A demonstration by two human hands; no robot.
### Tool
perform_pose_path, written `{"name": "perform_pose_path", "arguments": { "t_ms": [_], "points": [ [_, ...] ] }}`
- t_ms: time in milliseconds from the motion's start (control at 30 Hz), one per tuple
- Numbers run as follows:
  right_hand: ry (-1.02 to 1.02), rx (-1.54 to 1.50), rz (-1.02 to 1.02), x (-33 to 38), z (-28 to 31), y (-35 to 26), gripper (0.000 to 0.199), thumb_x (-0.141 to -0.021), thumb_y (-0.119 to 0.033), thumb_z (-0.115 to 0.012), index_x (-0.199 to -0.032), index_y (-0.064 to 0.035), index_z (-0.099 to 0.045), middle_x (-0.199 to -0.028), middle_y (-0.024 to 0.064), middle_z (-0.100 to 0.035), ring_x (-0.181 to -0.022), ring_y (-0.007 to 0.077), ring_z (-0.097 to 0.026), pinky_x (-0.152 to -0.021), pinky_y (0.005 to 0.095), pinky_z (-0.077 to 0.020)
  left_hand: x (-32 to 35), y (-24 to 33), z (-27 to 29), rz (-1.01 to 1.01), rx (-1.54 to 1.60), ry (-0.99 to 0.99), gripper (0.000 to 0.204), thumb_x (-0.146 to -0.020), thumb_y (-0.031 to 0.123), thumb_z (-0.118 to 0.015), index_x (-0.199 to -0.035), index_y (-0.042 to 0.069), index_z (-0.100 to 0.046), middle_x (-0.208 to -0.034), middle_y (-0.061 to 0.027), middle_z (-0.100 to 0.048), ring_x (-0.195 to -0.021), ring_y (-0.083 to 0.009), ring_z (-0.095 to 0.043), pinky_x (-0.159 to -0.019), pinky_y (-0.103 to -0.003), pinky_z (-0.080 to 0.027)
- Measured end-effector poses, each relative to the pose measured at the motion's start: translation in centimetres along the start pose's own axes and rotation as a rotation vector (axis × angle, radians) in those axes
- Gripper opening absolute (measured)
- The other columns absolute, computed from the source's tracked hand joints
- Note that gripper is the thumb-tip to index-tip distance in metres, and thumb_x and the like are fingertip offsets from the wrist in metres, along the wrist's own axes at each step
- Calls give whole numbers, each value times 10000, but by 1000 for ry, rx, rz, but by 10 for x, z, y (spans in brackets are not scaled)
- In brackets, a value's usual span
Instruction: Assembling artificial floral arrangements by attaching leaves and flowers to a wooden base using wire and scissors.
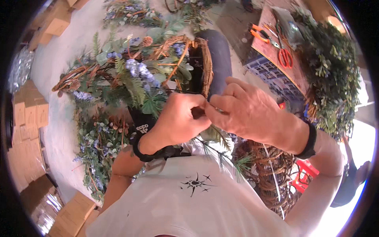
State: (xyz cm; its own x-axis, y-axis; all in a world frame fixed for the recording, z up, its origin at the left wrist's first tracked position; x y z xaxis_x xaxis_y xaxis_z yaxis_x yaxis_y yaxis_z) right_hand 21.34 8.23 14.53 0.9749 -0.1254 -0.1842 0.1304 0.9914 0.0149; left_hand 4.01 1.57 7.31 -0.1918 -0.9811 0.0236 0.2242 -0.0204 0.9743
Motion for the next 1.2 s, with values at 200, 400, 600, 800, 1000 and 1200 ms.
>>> {"name": "perform_pose_path", "arguments": {
  "t_ms": [200, 400, 600, 800, 1000, 1200],
  "points": [
    [61, 103, 197, -21, 2, 10, 230, -548, -160, -673, -751, -92, -589, -670, -15, -432, -654, 168, -541, -842, 339, -584, 12, 7, 9, -56, -278, 2, 132, -811, 163, -762, -814, 35, -729, -785, -156, -745, -750, -358, -745, -670, -439, -569],
    [184, 203, 221, -48, 5, 49, 223, -596, -198, -696, -780, -113, -603, -657, -18, -424, -657, 161, -539, -808, 334, -609, 15, 17, 36, -195, -310, 202, 268, -881, 208, -751, -1017, -19, -711, -1034, -205, -717, -898, -357, -718, -788, -430, -563],
    [127, 245, 262, -31, -21, 75, 555, -733, -181, -720, -1269, -226, -582, -799, -36, -496, -707, 173, -553, -801, 349, -598, 9, 17, 58, -329, -533, 406, 290, -942, 1, -611, -1224, -31, -673, -1258, -178, -681, -1103, -373, -680, -1016, -485, -519],
    [161, 137, 265, -32, -27, 81, 554, -744, -143, -734, -1270, -220, -577, -916, -7, -524, -743, 185, -572, -813, 343, -593, -7, 0, 81, -511, -1182, 536, 349, -887, 57, -700, -1234, 64, -722, -1334, -101, -661, -1294, -313, -603, -1194, -533, -398],
    [89, -80, 286, -33, -48, 84, 502, -800, -100, -706, -1268, -203, -557, -966, 6, -540, -780, 210, -625, -738, 340, -581, -42, -13, 127, -534, -1375, 563, 196, -939, 205, -734, -1065, 65, -787, -1254, -126, -713, -1266, -326, -639, -1062, -502, -493],
    [-47, -120, 199, -29, -48, 81, 410, -813, -112, -710, -1181, -191, -547, -919, 8, -573, -731, 232, -630, -642, 353, -550, -52, 22, 122, -550, -921, 686, 251, -957, 160, -740, -1154, 8, -772, -1255, -186, -726, -1189, -373, -680, -1047, -488, -518]
  ]
}}
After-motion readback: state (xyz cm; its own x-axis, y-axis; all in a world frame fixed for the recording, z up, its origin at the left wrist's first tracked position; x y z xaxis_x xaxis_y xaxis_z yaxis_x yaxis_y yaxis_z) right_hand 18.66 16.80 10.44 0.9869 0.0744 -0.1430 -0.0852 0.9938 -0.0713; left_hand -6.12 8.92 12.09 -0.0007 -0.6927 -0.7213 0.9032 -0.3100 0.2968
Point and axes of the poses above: each hand's wrist, its own x-axis away from the middle knuckle, its own z-axis out of the back of the hand, y = z × x, the point moved 2 cm from there along -x, towards the middle knuckle
